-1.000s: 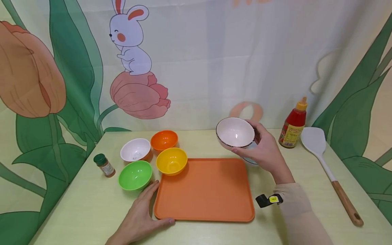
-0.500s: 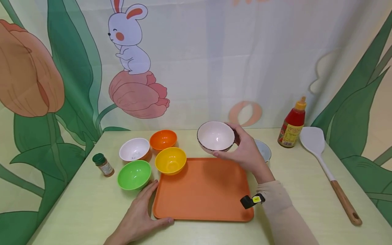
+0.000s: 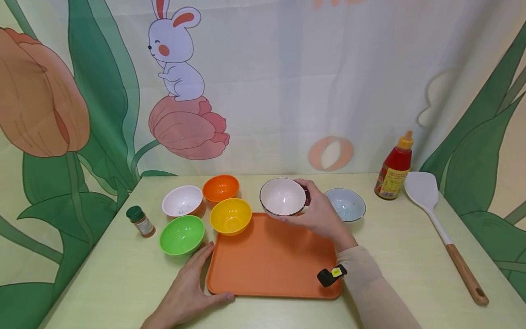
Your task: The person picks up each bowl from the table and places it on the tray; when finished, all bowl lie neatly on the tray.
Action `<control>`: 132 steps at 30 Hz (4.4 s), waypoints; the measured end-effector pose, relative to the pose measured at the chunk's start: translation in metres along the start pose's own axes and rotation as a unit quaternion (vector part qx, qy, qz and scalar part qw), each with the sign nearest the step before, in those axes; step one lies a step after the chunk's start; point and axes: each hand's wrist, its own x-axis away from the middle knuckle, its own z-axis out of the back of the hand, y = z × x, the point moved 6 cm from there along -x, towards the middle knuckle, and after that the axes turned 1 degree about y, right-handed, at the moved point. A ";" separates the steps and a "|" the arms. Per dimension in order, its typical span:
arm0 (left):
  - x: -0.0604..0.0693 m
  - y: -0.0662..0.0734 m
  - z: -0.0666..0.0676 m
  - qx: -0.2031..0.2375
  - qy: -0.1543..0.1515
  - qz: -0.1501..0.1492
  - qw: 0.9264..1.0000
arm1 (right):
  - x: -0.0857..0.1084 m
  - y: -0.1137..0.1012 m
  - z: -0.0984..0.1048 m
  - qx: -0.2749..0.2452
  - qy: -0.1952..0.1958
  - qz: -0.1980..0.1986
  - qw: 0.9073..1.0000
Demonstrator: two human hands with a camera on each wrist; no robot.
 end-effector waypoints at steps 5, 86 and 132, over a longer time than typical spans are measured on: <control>0.001 0.000 0.000 0.001 -0.002 -0.001 1.000 | 0.000 0.011 -0.012 0.014 -0.019 -0.014 1.000; 0.000 -0.003 0.000 0.006 0.002 -0.003 1.000 | 0.044 0.036 0.139 0.076 0.090 -0.083 0.990; 0.001 -0.004 -0.001 -0.001 -0.001 -0.004 1.000 | 0.056 0.098 0.121 0.071 0.016 -0.118 0.990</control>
